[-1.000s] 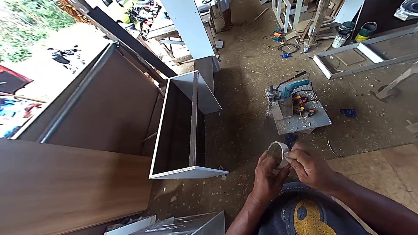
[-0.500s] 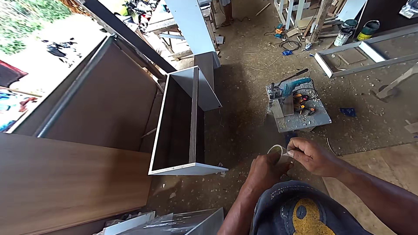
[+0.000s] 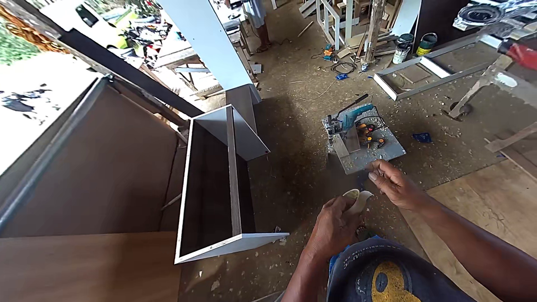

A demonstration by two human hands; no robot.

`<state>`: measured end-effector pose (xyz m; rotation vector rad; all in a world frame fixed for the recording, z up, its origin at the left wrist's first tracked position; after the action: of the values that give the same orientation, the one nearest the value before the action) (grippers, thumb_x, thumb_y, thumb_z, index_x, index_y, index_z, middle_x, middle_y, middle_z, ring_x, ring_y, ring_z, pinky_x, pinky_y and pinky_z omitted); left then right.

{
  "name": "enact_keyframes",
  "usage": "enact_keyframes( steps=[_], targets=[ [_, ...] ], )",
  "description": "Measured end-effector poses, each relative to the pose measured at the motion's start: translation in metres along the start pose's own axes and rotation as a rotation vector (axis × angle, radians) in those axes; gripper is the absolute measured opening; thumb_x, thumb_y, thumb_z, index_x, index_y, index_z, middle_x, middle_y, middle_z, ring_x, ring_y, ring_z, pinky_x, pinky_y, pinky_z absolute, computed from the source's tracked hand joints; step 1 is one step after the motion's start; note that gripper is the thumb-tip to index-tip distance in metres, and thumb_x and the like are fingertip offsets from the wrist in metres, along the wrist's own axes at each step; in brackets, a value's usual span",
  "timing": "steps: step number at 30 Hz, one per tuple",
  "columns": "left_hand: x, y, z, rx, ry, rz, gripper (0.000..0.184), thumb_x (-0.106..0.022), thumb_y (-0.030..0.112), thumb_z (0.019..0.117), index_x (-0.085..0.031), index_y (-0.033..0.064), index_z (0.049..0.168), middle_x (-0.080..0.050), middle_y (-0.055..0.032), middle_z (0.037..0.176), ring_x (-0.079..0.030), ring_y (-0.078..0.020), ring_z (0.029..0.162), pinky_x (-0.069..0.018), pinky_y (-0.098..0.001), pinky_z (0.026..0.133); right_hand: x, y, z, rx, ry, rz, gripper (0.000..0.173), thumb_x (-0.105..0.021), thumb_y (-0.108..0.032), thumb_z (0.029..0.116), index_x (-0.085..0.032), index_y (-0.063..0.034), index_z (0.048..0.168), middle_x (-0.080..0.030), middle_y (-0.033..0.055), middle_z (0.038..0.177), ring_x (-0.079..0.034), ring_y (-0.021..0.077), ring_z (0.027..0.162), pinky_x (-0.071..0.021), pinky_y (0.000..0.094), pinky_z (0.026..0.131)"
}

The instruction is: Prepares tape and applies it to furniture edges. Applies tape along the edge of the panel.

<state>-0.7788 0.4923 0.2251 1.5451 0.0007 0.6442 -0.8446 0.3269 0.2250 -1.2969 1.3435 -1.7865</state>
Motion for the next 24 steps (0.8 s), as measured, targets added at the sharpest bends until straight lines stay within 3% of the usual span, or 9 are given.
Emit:
enact_keyframes(
  steps=[2, 4, 7, 11, 14, 16, 18, 20, 24],
  targets=[
    [0.001, 0.001, 0.001, -0.039, -0.021, 0.012, 0.027, -0.07, 0.024, 0.0957, -0.067, 0.0075, 0.117, -0.072, -0.0009, 0.102, -0.069, -0.0113, 0.098, -0.0574, -0.0352, 0.093, -0.008, -0.003, -0.005, 0.012, -0.113, -0.034, 0.048, -0.054, -0.049, 0.1007, -0.064, -0.0089, 0.126, -0.058, -0.0006, 0.08, -0.052, 0.0074, 0.066, -0.0473, 0.028, 0.061],
    [0.003, 0.002, 0.002, -0.053, -0.023, 0.034, 0.027, -0.071, 0.024, 0.0948, -0.068, 0.0086, 0.117, -0.072, -0.0004, 0.103, -0.068, -0.0109, 0.098, -0.0574, -0.0353, 0.093, -0.021, -0.005, -0.012, 0.017, -0.229, -0.106, 0.05, -0.06, -0.057, 0.0973, -0.066, -0.0101, 0.114, -0.054, -0.0038, 0.077, -0.049, 0.0037, 0.064, -0.045, 0.0233, 0.059],
    [0.004, -0.002, 0.002, -0.021, -0.04, 0.063, 0.032, -0.068, 0.035, 0.0971, -0.069, 0.0097, 0.116, -0.072, 0.0001, 0.1, -0.068, -0.0109, 0.094, -0.057, -0.0361, 0.089, -0.029, -0.01, -0.016, 0.046, -0.277, -0.122, 0.028, -0.055, -0.035, 0.1044, -0.064, -0.0092, 0.098, -0.055, -0.0024, 0.075, -0.051, 0.0036, 0.066, -0.0438, 0.0223, 0.062],
    [0.002, -0.005, 0.0, 0.022, -0.061, 0.021, 0.05, -0.054, 0.054, 0.1018, -0.065, 0.0086, 0.121, -0.067, 0.0008, 0.08, -0.063, -0.0108, 0.064, -0.0572, -0.0343, 0.061, -0.031, -0.017, -0.02, 0.111, -0.271, -0.007, 0.024, -0.053, -0.026, 0.1057, -0.063, -0.0103, 0.09, -0.05, -0.007, 0.07, -0.045, -0.0009, 0.062, -0.037, 0.0173, 0.058],
    [0.007, -0.004, -0.002, 0.082, -0.044, 0.267, 0.057, -0.043, 0.061, 0.1024, -0.067, 0.0178, 0.13, -0.071, 0.0015, 0.083, -0.065, -0.0125, 0.067, -0.0569, -0.0392, 0.063, -0.034, -0.022, -0.027, 0.117, -0.283, 0.022, 0.025, -0.054, -0.026, 0.1051, -0.062, -0.0106, 0.087, -0.048, -0.0074, 0.068, -0.044, -0.0012, 0.06, -0.0354, 0.0172, 0.056],
    [0.008, -0.002, -0.003, 0.168, -0.098, 0.416, 0.05, -0.047, 0.054, 0.1024, -0.065, 0.0237, 0.137, -0.074, -0.0018, 0.089, -0.069, -0.0182, 0.074, -0.0557, -0.0468, 0.07, -0.036, -0.02, -0.029, 0.1, -0.284, 0.037, 0.024, -0.054, -0.024, 0.1041, -0.063, -0.0105, 0.086, -0.048, -0.0077, 0.068, -0.044, -0.0014, 0.06, -0.0353, 0.017, 0.056],
    [0.006, -0.006, -0.002, 0.246, -0.179, 0.385, 0.047, -0.052, 0.05, 0.1013, -0.062, 0.0269, 0.141, -0.075, -0.0001, 0.09, -0.07, -0.0177, 0.075, -0.0563, -0.0482, 0.072, -0.036, -0.02, -0.029, 0.09, -0.285, 0.036, 0.024, -0.055, -0.024, 0.1037, -0.063, -0.0107, 0.086, -0.048, -0.0079, 0.067, -0.043, -0.0013, 0.059, -0.0344, 0.0171, 0.055],
    [0.003, -0.011, -0.001, 0.25, -0.23, 0.191, 0.042, -0.057, 0.042, 0.1015, -0.063, 0.0243, 0.139, -0.075, 0.0041, 0.093, -0.07, -0.011, 0.076, -0.0588, -0.0411, 0.074, -0.033, -0.018, -0.027, 0.076, -0.274, 0.033, 0.023, -0.056, -0.024, 0.1031, -0.063, -0.0111, 0.085, -0.048, -0.0083, 0.066, -0.043, -0.0014, 0.059, -0.0344, 0.0171, 0.055],
    [-0.004, -0.016, 0.001, 0.259, -0.235, -0.213, 0.031, -0.063, 0.02, 0.1001, -0.067, 0.0077, 0.128, -0.075, -0.0024, 0.094, -0.068, -0.0085, 0.07, -0.0554, -0.025, 0.061, -0.028, -0.004, -0.025, 0.037, -0.296, -0.007, 0.024, -0.056, -0.025, 0.1027, -0.065, -0.0113, 0.085, -0.048, -0.0088, 0.065, -0.042, -0.0019, 0.057, -0.0335, 0.0173, 0.054]
  ],
)
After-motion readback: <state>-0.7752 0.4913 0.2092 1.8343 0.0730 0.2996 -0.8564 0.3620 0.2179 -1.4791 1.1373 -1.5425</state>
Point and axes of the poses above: each hand's wrist, its own z-axis towards the middle knuckle, its own x-axis out of the back of the hand, y = z × x, the point moved 10 cm from there along z, towards the middle knuckle
